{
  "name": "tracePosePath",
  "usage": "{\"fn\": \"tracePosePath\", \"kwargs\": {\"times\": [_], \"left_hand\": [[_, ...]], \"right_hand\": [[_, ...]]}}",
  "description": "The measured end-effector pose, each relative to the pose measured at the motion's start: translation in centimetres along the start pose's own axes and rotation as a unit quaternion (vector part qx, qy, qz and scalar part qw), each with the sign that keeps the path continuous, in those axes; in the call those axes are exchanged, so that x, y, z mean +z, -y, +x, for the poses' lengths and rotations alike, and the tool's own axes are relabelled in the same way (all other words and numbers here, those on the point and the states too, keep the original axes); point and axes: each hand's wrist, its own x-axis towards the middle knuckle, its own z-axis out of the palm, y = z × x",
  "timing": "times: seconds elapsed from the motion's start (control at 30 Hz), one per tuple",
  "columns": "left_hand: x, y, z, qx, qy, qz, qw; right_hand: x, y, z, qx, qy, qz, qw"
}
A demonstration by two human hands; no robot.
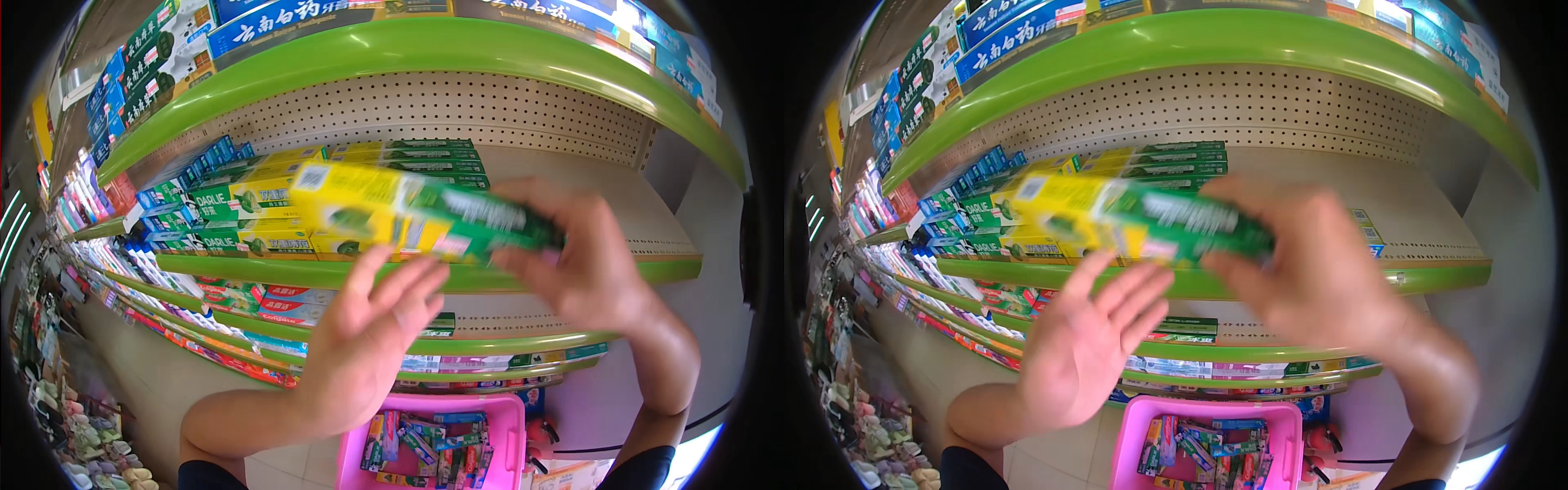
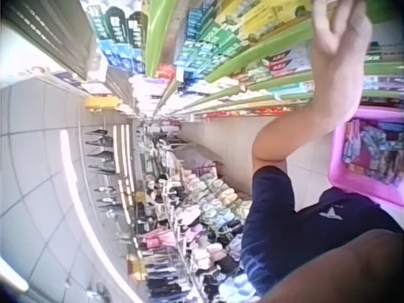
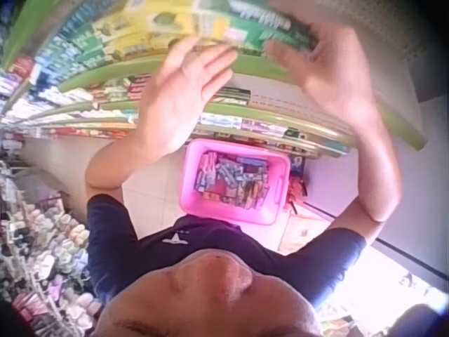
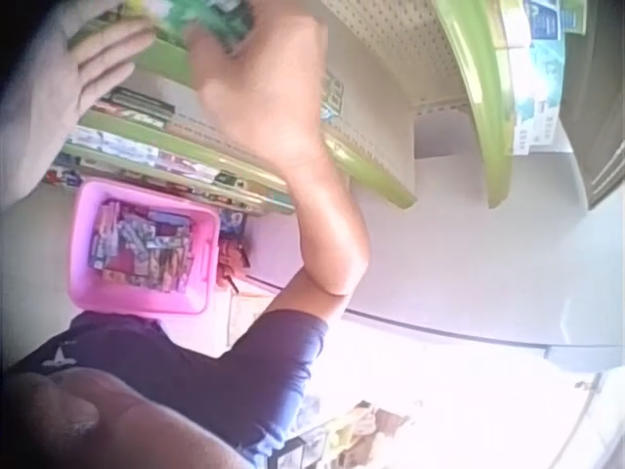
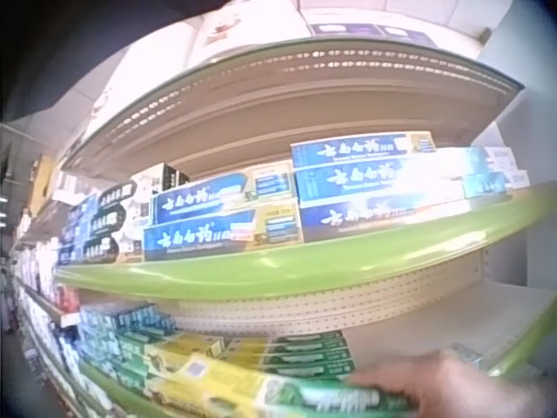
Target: Organizing and stocking boxes of toothpaste on a retail shelf from a plastic bin.
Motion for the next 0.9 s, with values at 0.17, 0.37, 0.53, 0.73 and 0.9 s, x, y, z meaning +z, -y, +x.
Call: {"fn": "tracePosePath", "kwargs": {"times": [0.17,0.37,0.53,0.73,0.9], "left_hand": [[-5.0,2.5,-6.6,-0.294,0.185,0.071,0.935],[-8.1,6.0,-14.2,-0.351,0.248,0.342,0.836],[-10.1,8.7,-19.2,-0.287,0.194,0.385,0.855],[-11.8,9.7,-21.5,-0.268,0.147,0.422,0.853],[-11.8,10.3,-22.1,-0.232,0.183,0.483,0.824]], "right_hand": [[-3.5,-3.4,5.5,0.006,-0.008,-0.005,1.000],[-2.0,-5.9,11.4,0.010,0.050,-0.003,0.999],[-1.4,-5.5,12.3,0.029,0.041,0.036,0.998],[-0.4,-5.5,12.8,0.025,0.094,0.035,0.995],[0.3,-5.7,12.8,0.009,0.096,0.045,0.994]]}}
